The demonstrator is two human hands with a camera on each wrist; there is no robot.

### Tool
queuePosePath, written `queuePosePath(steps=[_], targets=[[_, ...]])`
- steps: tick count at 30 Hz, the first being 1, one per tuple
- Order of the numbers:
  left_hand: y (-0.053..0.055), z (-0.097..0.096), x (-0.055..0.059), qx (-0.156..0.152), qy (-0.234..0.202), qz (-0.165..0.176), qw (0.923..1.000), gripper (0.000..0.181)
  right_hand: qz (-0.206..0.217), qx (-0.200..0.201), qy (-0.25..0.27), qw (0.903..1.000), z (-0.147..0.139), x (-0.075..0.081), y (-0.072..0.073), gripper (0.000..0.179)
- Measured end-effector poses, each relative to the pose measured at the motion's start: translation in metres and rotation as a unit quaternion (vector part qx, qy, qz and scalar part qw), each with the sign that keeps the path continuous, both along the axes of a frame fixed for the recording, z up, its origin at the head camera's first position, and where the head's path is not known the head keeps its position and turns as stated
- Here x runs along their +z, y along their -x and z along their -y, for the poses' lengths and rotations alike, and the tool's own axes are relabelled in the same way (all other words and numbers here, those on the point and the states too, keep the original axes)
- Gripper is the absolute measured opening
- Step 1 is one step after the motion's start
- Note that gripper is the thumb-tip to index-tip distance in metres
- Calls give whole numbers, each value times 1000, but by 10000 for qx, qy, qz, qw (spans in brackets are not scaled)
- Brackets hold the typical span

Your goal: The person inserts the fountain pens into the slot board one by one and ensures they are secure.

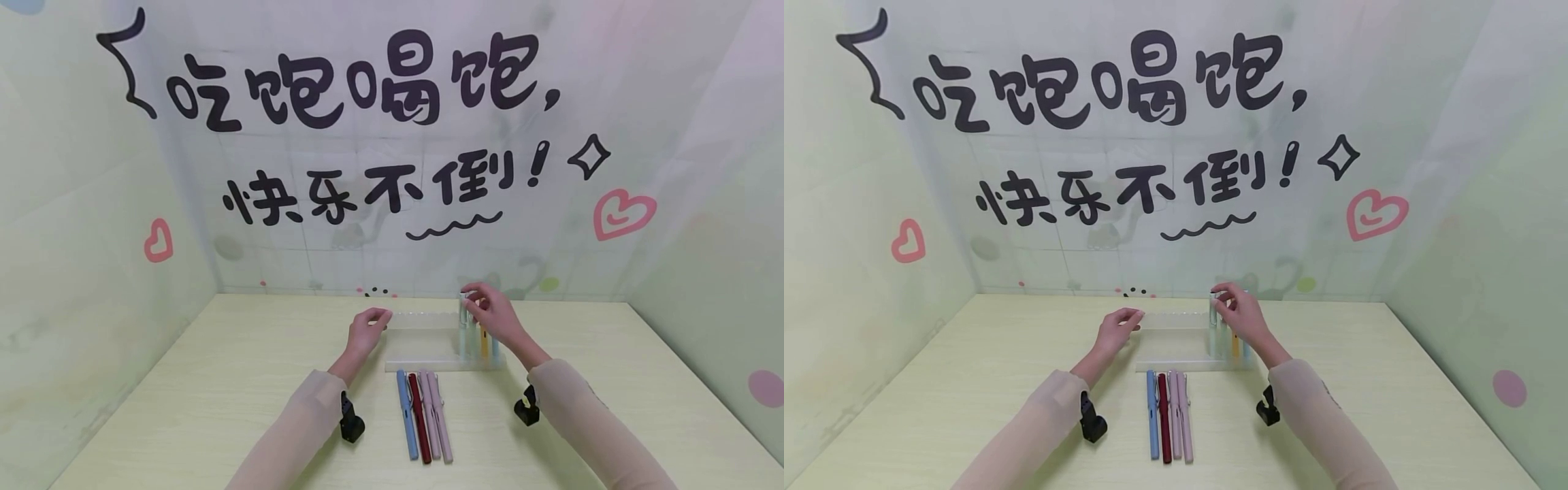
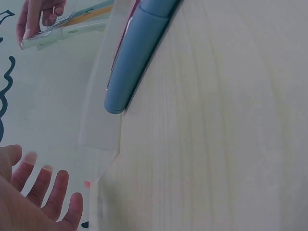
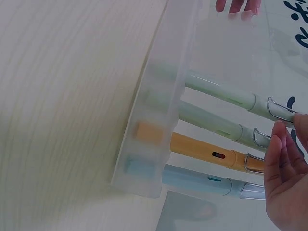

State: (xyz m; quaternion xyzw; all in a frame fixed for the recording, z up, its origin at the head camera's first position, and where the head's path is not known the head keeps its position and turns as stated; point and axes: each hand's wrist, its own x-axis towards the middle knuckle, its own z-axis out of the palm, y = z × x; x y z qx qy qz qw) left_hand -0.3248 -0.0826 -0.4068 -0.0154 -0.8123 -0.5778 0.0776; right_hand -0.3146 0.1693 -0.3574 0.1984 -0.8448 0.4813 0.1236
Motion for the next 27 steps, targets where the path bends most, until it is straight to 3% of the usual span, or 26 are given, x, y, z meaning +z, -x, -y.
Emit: queuePosePath(steps=[10,27], targets=[[-2,0,0,18,16,-89,10000,27,-364,-310,-290,9984,-1,-8,8,21],[-1,0,0,29,28,-101,9999,28,-286,-624,-583,9959,3,-12,15,25]])
